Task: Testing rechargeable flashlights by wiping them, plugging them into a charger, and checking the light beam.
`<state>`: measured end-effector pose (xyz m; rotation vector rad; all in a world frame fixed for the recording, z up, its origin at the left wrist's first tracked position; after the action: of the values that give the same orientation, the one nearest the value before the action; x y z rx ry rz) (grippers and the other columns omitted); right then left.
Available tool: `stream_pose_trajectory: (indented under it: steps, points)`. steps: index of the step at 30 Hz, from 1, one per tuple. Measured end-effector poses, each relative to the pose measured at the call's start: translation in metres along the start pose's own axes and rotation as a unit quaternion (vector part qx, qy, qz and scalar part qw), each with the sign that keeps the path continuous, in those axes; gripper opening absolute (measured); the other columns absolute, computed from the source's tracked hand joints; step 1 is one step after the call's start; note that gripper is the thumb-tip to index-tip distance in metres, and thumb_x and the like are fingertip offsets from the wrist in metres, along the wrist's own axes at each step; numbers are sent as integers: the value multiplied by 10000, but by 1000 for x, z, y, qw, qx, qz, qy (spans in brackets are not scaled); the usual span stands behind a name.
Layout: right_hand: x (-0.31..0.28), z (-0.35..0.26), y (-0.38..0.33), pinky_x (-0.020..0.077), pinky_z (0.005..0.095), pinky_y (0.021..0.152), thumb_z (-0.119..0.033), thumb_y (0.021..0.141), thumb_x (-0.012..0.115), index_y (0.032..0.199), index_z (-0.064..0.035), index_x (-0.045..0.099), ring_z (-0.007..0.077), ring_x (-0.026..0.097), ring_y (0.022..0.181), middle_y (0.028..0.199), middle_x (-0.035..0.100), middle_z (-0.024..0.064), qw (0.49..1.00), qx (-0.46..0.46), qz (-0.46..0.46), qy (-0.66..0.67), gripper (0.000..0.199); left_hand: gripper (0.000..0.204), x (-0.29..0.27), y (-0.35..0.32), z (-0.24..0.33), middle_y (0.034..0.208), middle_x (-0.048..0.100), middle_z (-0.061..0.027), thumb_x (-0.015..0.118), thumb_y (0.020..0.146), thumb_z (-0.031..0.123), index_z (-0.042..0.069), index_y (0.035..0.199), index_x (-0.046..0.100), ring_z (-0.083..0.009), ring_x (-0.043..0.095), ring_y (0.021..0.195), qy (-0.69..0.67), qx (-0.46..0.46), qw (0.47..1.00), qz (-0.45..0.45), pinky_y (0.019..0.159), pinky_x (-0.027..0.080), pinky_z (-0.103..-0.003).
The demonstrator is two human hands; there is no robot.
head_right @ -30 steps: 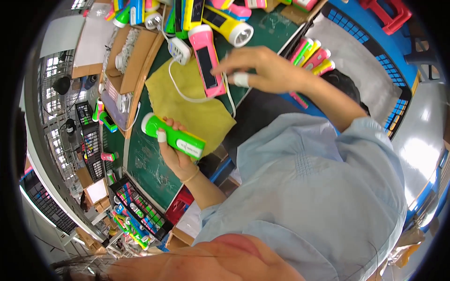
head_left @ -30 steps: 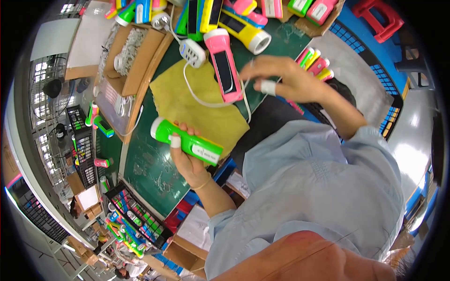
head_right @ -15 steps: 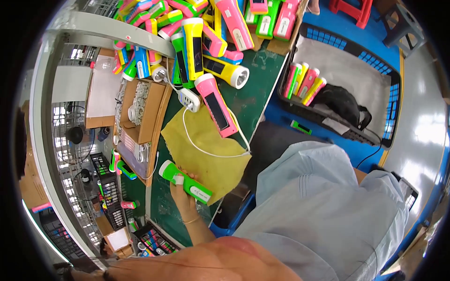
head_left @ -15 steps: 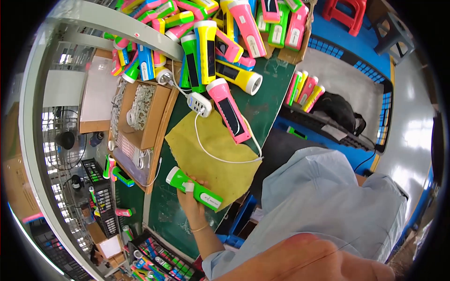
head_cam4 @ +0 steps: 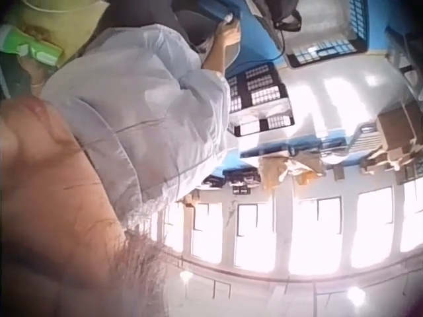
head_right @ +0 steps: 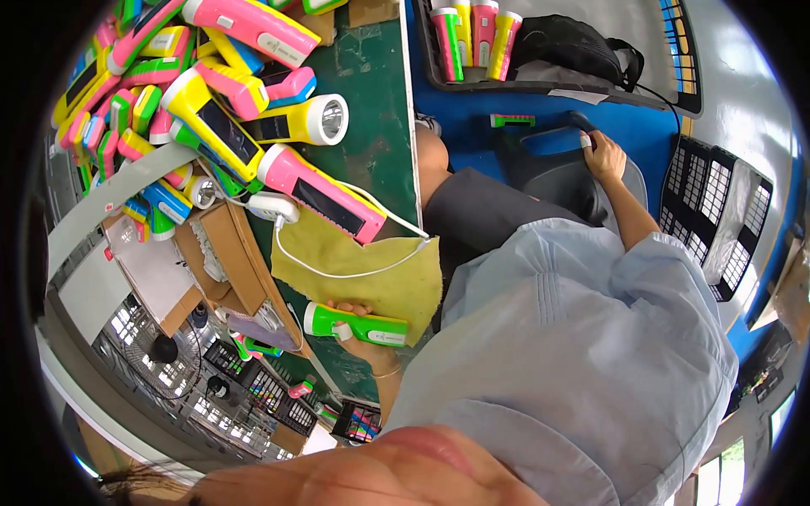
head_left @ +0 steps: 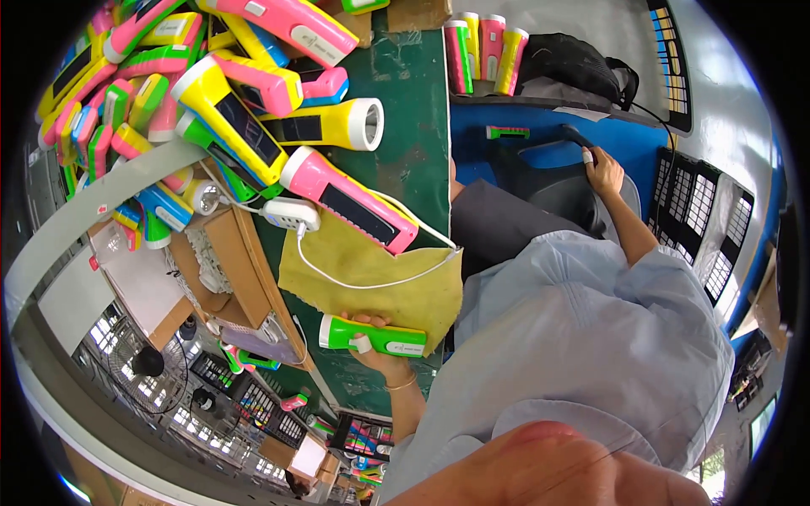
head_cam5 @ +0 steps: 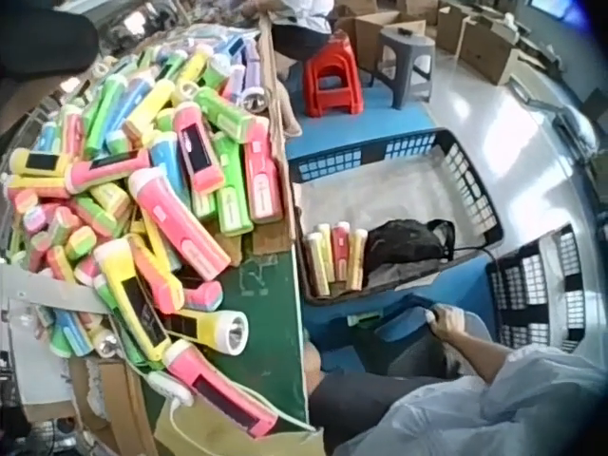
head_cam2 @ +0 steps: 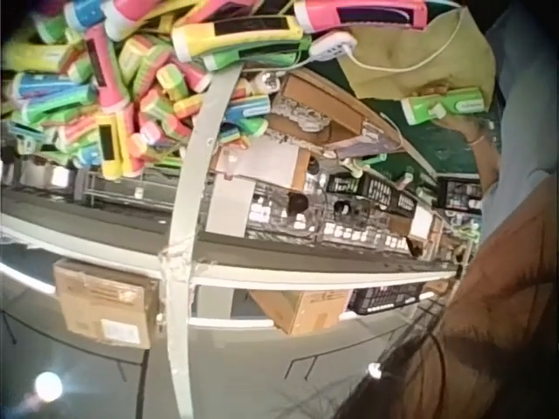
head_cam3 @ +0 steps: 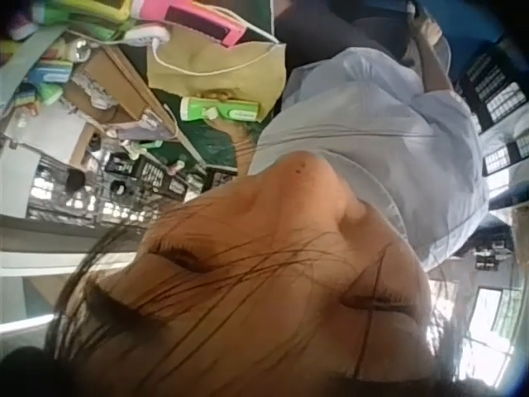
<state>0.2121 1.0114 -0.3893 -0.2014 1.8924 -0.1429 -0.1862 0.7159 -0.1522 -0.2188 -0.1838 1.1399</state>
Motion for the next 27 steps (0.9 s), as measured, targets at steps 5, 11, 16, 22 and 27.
stream_pose_trajectory:
  steps: [5, 11, 16, 22, 27]
  points:
    - [2, -3, 0, 456, 403, 612, -333, 833, 544, 728, -72, 575, 317, 588, 684, 719, 612, 117, 999, -33, 36, 6, 284, 440, -5, -1, -3, 891, 521, -41, 469, 884, 322, 32, 1205, 388, -110, 514, 690, 10, 33, 999, 34, 665, 448, -290]
    - [3, 3, 2, 451, 413, 617, -301, 834, 532, 696, -60, 564, 316, 584, 669, 710, 611, 120, 998, -46, 35, 13, 280, 400, 9, -2, -4, 902, 519, -8, 472, 888, 326, 60, 1182, 416, -110, 512, 730, -30, 35, 998, 32, 697, 430, -271]
    - [7, 0, 8, 456, 413, 660, -281, 821, 529, 745, -61, 598, 312, 591, 700, 721, 615, 129, 998, -55, 11, 2, 242, 399, 20, 5, 5, 902, 491, -43, 468, 895, 278, 37, 1204, 393, -130, 478, 735, -25, 0, 1000, 18, 712, 418, -269]
    - [79, -21, 56, 487, 429, 773, -259, 777, 496, 905, -39, 648, 339, 619, 875, 917, 640, 193, 945, -55, -319, -51, 297, 487, 97, -17, 66, 872, 508, -117, 533, 856, 287, -7, 1211, 374, -175, 482, 612, -84, 63, 991, -81, 523, 428, -290]
    - [285, 44, 87, 508, 431, 706, -228, 732, 503, 660, -27, 646, 339, 624, 778, 729, 634, 159, 735, -391, -419, 364, 257, 556, 190, 26, 18, 879, 568, -238, 658, 748, 233, 7, 1192, 412, -373, 587, 639, -219, -143, 912, -316, 544, 509, -438]
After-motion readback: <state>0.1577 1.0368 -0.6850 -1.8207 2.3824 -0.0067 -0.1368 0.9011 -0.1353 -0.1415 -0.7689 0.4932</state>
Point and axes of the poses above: each hand's wrist, its own y-axis towards the middle knuckle, its own x-axis out of the palm, z = x × y, the point moved 5 cm from there along y, towards the middle knuckle
